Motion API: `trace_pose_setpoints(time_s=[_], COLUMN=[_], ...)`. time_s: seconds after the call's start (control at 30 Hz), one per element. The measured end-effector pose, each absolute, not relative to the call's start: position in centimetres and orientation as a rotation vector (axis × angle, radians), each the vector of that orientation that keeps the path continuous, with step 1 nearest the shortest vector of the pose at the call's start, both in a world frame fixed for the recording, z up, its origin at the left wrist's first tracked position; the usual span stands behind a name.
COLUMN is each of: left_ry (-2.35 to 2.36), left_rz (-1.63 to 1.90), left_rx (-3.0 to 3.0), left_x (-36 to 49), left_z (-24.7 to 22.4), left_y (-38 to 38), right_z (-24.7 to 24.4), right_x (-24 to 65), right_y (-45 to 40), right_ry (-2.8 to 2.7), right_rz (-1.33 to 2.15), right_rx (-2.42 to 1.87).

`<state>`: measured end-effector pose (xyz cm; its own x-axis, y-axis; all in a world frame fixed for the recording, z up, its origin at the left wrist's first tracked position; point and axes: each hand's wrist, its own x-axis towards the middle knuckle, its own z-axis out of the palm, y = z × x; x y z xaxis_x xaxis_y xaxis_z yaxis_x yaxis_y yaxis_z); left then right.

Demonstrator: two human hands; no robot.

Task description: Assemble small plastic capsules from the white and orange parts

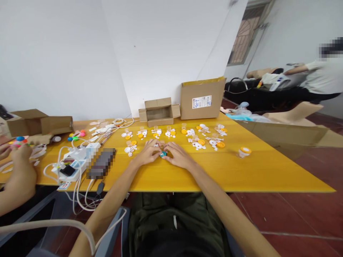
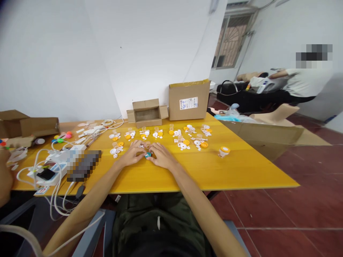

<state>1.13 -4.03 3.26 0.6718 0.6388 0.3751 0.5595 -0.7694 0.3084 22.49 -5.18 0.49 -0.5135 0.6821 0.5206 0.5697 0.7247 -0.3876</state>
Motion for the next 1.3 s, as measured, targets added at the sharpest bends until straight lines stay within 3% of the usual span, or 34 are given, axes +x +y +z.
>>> trace_pose_setpoints(time_s=[1.3], left_ry=[0.993], left_rz=[0.668], left_rx=[2.683], left_x=[1.39], left_z=[3.36], left_y=[-4.25], right_z=[0.49], right_x=[22.48], right_y=[-5.08], right_ry=[-2.264], right_rz=[0.229], right_rx=[-0.971])
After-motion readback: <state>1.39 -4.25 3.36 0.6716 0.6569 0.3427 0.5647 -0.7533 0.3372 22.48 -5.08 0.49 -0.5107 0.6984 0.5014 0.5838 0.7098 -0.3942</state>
